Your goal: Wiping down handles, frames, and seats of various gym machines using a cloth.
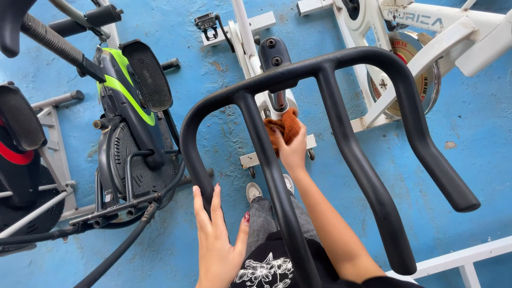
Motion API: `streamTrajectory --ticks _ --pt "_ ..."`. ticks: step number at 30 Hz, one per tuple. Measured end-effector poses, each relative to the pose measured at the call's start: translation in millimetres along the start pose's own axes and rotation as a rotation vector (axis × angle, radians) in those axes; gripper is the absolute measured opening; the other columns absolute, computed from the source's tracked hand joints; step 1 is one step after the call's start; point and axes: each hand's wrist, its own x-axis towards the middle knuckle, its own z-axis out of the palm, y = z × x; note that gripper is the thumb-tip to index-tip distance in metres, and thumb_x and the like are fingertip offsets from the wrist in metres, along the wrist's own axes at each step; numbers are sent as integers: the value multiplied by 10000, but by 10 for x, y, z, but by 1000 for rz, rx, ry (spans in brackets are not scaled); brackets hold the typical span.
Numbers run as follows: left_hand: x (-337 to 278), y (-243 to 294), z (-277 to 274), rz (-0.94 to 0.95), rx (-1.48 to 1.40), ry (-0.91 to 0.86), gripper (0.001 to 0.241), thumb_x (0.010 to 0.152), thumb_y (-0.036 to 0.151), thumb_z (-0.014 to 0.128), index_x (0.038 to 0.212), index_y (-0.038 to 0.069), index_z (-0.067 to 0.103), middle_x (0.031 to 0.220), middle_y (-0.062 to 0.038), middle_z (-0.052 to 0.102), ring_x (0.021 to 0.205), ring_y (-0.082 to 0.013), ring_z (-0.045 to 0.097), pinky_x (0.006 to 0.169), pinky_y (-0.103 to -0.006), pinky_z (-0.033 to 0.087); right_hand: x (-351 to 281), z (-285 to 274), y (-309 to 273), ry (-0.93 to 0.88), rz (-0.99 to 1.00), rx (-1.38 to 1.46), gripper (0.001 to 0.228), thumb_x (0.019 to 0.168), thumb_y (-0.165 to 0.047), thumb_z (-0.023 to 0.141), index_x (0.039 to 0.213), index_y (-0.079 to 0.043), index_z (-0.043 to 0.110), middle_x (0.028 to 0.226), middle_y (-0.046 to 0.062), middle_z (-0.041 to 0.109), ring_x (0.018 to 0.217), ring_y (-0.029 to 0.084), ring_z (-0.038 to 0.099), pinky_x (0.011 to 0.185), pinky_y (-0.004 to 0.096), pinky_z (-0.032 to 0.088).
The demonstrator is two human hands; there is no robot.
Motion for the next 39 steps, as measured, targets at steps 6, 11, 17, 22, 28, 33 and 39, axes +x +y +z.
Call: streamTrajectory --ticks 6,11,17,22,28,33,39 --pt "-6 -23 28 81 53 30 708 952 350 595 1561 113 324 1682 -286 11 1554 -458 144 1166 -524 249 587 -188 -268 -330 216 -728 500 810 -650 603 747 -155 602 813 45 704 746 258 683 627 395 532" --pt "-20 -116 89 150 211 37 742 943 382 602 1566 99 315 1664 -340 19 1540 -499 136 1158 -541 259 378 -148 84 -108 42 -668 620 842 -713 564 904 -103 654 812 90 697 727 316 685 567 427 520" --pt "-27 -131 114 108 232 1 806 906 432 611 1587 144 290 1674 -329 3 1525 -510 143 1137 -536 260 -45 -558 472 -102 -4 -553 588 878 -660 549 1111 -140 694 813 66 727 708 287 694 530 413 493" --pt "-12 -40 98 -111 173 -46 895 880 462 606 1620 197 180 1718 -197 -69 1556 -414 108 1120 -562 265 -360 -824 1103 -220 85 -242 384 917 -368 666 1210 -119 690 1109 79 712 952 259 696 797 408 560" --pt "-31 -72 82 -52 112 -18 887 903 419 621 1615 140 172 1704 -228 -52 1563 -420 70 1167 -526 213 -380 -567 550 -22 -345 97 809 960 -453 647 1581 -49 321 1516 150 376 1455 351 412 1198 509 358" --pt "-35 -98 90 43 40 21 852 921 372 621 1605 100 192 1694 -253 -22 1566 -426 80 1196 -507 183 193 -65 341 -6 -78 -283 869 775 -496 822 1445 -54 490 1308 160 592 1220 366 601 983 496 500" --pt "-4 98 -6 -129 55 -80 813 924 427 589 1605 187 216 1714 -167 -89 1565 -400 81 1146 -543 269 516 -168 -230 -310 201 -823 648 852 -702 613 1092 -102 572 1027 103 673 898 337 686 654 452 574"
